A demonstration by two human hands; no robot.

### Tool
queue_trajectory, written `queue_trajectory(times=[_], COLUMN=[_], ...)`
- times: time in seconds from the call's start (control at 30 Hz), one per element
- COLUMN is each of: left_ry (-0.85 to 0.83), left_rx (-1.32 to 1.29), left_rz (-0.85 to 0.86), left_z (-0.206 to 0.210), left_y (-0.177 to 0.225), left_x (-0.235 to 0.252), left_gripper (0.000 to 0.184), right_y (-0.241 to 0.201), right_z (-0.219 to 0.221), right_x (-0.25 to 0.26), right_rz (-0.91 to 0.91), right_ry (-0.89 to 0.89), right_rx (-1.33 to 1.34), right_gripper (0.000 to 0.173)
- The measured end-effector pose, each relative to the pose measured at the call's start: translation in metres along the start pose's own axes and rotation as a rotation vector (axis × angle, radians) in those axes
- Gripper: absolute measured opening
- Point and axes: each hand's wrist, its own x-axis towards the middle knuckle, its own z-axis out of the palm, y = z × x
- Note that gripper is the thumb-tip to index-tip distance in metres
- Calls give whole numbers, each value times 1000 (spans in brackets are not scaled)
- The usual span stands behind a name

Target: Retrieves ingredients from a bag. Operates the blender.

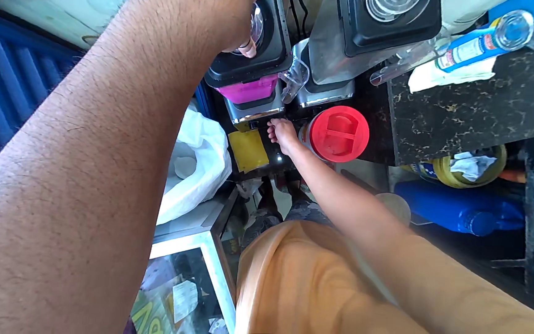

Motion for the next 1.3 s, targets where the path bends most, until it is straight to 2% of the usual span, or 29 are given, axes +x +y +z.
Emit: queue_trajectory(times=[0.1, 0.27, 0.53, 1.17, 1.3], left_ry=[-11, -4, 18, -4, 1], left_rx=[-10, -7, 41, 35, 17], left_rz=[-8, 8, -13, 5, 48], left_z=[0, -1, -4, -5, -3], left_y=[1, 1, 4, 3, -3], left_x=[0, -1, -1, 0, 6], left_gripper=[24, 19, 30, 32, 43], right_y=[0, 1, 0, 0, -1], right_z=[0, 0, 0, 0, 1], right_x=[0, 1, 1, 0, -1], right_rz=[5, 1, 13, 8, 11], right_ry=[5, 4, 7, 3, 8], right_rx=[9, 14, 20, 19, 15], right_gripper=[36, 35, 36, 36, 35])
